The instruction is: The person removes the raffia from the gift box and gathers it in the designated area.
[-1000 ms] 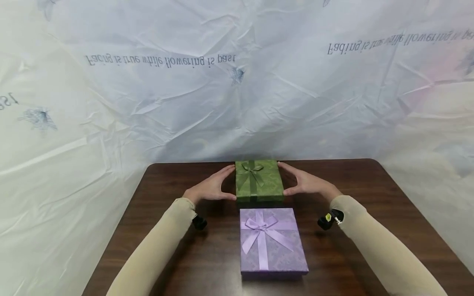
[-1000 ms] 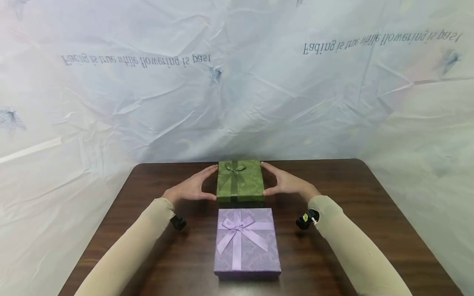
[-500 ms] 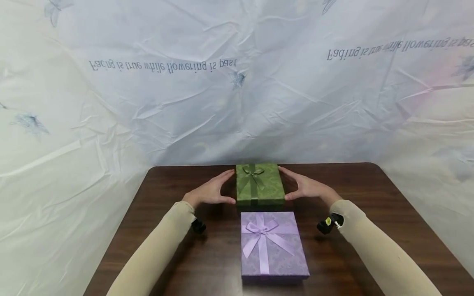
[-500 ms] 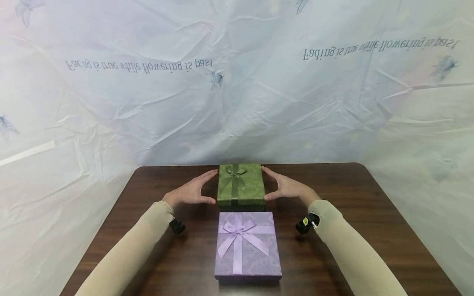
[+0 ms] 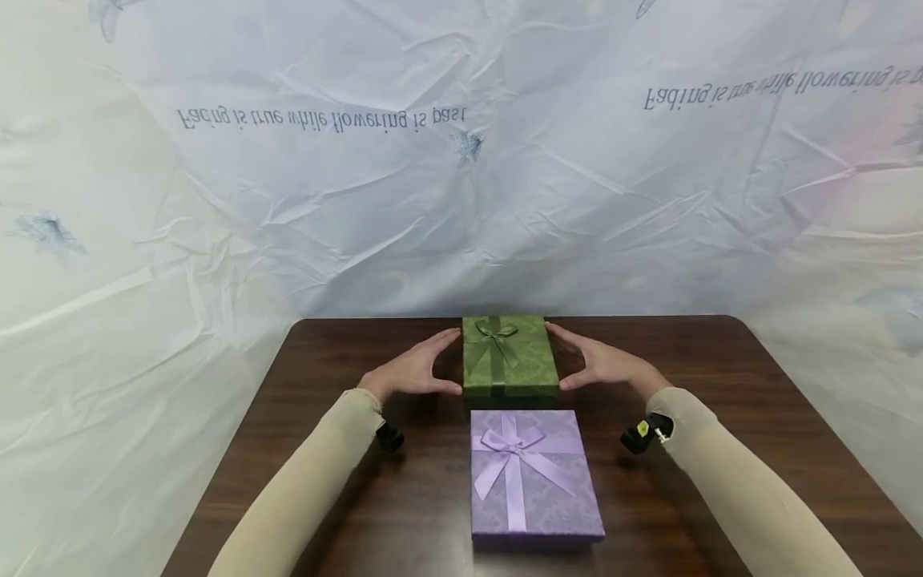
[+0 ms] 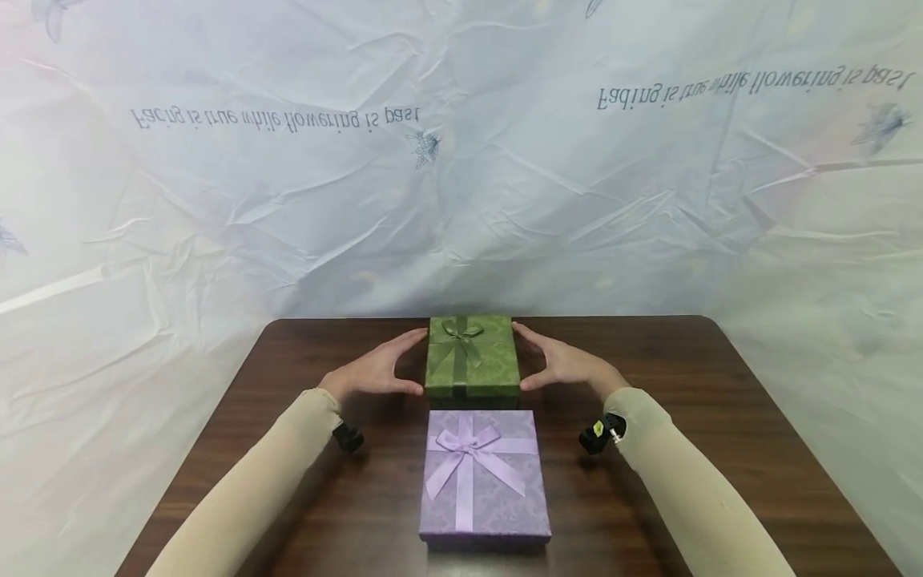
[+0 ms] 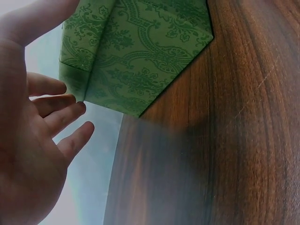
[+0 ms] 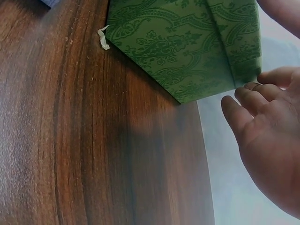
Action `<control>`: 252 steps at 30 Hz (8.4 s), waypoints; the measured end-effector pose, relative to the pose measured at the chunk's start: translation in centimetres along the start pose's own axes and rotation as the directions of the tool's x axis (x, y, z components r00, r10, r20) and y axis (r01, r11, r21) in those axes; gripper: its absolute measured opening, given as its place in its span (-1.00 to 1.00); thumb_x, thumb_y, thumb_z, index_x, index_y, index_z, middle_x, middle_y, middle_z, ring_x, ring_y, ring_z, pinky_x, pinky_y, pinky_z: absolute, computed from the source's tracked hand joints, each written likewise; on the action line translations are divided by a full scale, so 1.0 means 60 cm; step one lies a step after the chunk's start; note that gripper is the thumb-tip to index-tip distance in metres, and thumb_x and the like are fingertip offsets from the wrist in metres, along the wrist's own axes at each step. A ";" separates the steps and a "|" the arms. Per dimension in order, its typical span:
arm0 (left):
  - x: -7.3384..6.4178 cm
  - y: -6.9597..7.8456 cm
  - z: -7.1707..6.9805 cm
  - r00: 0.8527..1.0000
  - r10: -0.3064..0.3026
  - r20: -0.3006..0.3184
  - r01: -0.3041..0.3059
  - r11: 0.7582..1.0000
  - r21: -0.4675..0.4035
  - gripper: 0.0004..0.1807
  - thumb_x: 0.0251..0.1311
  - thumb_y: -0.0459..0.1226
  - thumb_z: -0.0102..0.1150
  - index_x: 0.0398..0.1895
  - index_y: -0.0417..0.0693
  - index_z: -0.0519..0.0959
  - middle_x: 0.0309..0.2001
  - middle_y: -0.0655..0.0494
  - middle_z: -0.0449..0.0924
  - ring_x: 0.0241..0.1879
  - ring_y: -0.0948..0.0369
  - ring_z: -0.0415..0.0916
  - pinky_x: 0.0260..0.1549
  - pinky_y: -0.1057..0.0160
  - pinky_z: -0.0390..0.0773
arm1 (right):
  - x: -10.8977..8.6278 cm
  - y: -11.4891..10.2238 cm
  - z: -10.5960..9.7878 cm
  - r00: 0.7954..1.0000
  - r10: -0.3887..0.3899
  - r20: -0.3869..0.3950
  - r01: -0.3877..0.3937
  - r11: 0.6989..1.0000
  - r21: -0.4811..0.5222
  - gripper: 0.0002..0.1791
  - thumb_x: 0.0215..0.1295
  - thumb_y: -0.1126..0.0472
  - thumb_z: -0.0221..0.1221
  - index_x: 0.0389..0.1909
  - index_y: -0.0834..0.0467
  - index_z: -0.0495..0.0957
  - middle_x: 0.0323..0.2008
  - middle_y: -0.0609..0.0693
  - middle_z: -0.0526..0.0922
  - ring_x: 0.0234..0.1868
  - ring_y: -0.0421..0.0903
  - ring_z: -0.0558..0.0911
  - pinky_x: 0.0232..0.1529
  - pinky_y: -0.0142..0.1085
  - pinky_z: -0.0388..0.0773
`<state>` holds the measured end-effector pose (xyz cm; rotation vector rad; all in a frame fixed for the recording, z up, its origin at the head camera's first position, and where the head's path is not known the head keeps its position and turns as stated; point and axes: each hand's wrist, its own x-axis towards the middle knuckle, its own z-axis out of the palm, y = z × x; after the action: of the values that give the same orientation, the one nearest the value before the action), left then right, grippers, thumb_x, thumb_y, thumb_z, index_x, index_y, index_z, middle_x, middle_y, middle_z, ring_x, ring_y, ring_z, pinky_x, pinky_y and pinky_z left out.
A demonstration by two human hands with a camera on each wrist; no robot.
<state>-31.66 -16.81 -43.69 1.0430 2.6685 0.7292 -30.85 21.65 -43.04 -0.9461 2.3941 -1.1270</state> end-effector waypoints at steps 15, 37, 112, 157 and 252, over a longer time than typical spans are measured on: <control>0.006 0.001 0.005 1.000 -0.004 -0.012 0.004 1.000 -0.018 0.18 0.01 0.20 0.37 0.57 -0.04 -0.05 0.56 -0.02 -0.11 0.52 0.02 -0.07 0.45 -0.05 0.15 | 0.005 0.013 -0.002 1.000 -0.024 0.005 0.024 0.999 0.038 0.22 0.09 0.11 0.44 0.57 0.13 -0.24 0.56 0.17 -0.16 0.53 0.19 -0.06 0.46 0.15 0.07; 0.014 0.000 -0.002 0.998 0.040 -0.057 -0.043 0.998 -0.041 0.15 -0.06 0.16 0.45 0.52 -0.13 0.10 0.52 -0.12 0.01 0.46 -0.04 0.10 0.30 -0.04 0.41 | 0.013 0.019 -0.003 0.998 -0.066 0.011 0.062 0.973 0.221 0.22 0.10 0.28 0.42 0.56 0.20 -0.28 0.55 0.20 -0.23 0.51 0.21 -0.04 0.39 0.07 0.16; 0.004 0.015 -0.044 0.974 0.126 -0.186 -0.148 0.983 -0.110 0.15 -0.13 0.09 0.53 0.50 -0.13 0.15 0.53 -0.02 0.04 0.42 0.02 0.20 0.38 0.02 0.31 | 0.001 -0.041 -0.025 0.982 -0.097 -0.163 0.103 0.994 0.028 0.18 -0.03 0.19 0.50 0.54 0.17 -0.03 0.53 0.17 0.00 0.50 0.22 0.07 0.38 0.16 0.17; -0.003 0.047 -0.049 0.920 0.257 -0.296 -0.344 0.890 -0.298 0.24 -0.24 -0.35 0.61 0.51 -0.29 0.00 0.54 -0.09 -0.18 0.28 -0.07 0.35 0.09 0.17 0.61 | -0.007 -0.067 -0.018 0.933 -0.165 -0.319 0.242 0.945 0.219 -0.02 0.02 0.48 0.39 0.47 0.33 0.10 0.43 0.33 0.06 0.24 -0.18 0.46 0.11 -0.34 0.61; -0.011 0.061 -0.057 0.854 0.094 -0.512 -0.438 0.660 -0.610 -0.55 0.29 -0.32 0.22 0.10 -0.48 0.36 0.19 -0.17 0.35 0.33 -0.02 0.28 0.26 -0.22 0.38 | 0.010 -0.115 -0.004 0.809 -0.024 -0.588 0.255 0.914 0.314 -0.61 0.38 0.30 0.15 0.11 0.48 0.44 -0.11 -0.16 0.58 -0.16 -0.28 0.57 -0.16 -0.49 0.59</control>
<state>-30.20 -16.22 -38.87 1.1321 2.1266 2.0850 -28.50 18.15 -37.55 -0.7258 2.3946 -2.1053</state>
